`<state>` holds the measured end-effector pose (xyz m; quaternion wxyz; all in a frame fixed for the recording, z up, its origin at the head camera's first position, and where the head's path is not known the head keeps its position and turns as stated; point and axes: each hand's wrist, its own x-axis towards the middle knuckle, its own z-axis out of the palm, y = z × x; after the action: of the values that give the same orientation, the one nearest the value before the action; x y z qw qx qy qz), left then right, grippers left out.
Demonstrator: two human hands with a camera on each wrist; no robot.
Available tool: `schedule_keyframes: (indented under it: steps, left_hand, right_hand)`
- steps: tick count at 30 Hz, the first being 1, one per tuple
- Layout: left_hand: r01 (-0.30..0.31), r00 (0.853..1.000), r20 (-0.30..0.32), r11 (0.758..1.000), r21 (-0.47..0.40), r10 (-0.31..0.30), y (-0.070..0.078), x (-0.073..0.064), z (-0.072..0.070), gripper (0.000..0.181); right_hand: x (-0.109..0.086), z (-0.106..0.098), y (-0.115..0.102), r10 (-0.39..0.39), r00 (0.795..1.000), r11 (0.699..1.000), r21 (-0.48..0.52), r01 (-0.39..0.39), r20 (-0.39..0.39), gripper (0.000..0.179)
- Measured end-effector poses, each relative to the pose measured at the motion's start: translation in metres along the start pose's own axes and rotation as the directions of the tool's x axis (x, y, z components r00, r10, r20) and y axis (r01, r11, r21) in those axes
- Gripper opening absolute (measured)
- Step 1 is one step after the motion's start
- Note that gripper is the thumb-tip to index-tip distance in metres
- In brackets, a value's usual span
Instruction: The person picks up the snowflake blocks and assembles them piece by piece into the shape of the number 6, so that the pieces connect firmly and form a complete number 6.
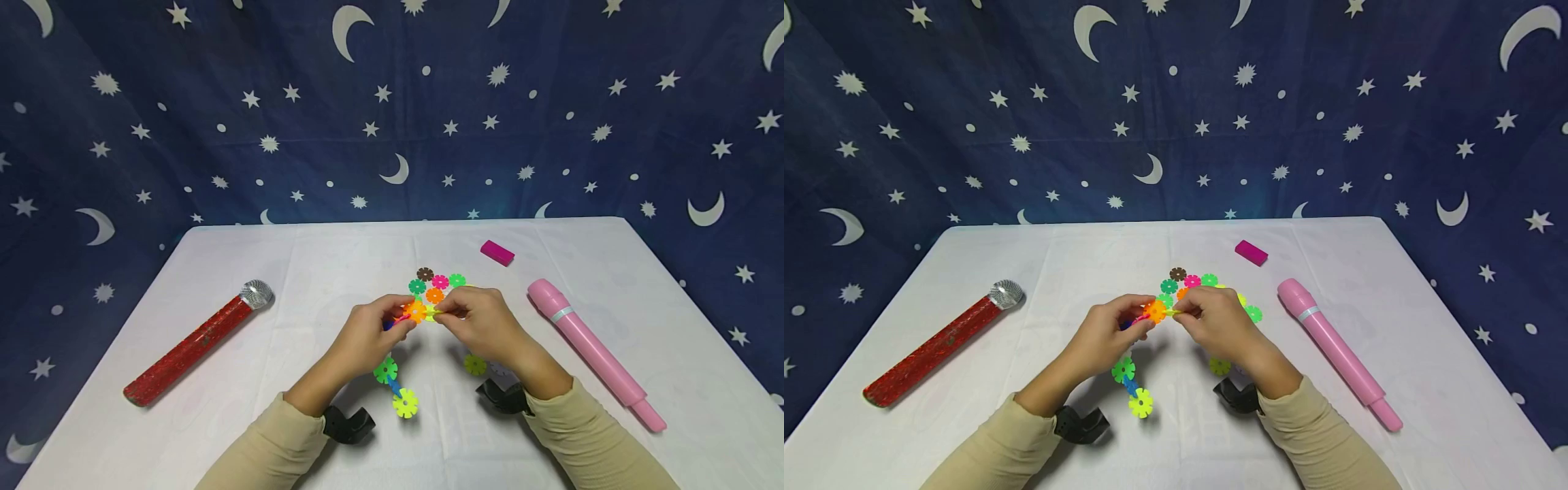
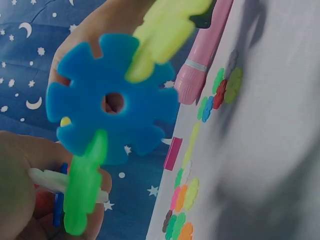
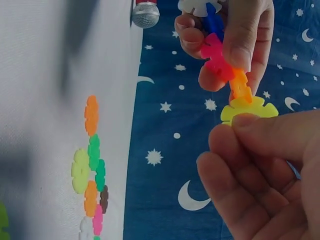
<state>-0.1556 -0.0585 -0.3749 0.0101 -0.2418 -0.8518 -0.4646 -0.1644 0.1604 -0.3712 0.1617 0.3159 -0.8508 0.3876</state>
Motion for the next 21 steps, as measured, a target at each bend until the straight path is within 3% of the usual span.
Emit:
schedule_keyframes:
  steps: [6, 10, 16, 21]
  left_hand:
    - [-0.031, 0.999, -0.041, 0.998, 0.06, 0.034, 0.0, 0.0, 0.002, 0.035]
    - [-0.027, 0.998, -0.047, 0.999, 0.046, 0.03, -0.001, 0.001, 0.001, 0.035]
    - [0.002, 0.999, 0.04, 1.0, -0.005, -0.002, -0.004, 0.002, -0.002, 0.042]
    - [0.044, 0.997, 0.064, 0.998, -0.042, -0.041, -0.007, 0.003, -0.005, 0.041]
  right_hand:
    - [0.001, 0.004, 0.001, -0.061, 0.998, 0.997, -0.057, 0.06, -0.013, 0.017]
    - [0.001, 0.005, 0.0, -0.039, 0.999, 0.998, -0.042, 0.038, -0.025, 0.017]
    - [0.002, -0.004, -0.001, 0.114, 0.991, 0.993, 0.008, -0.115, 0.071, 0.02]
    - [0.003, -0.026, 0.008, 0.283, 0.943, 0.958, 0.004, -0.288, 0.174, 0.026]
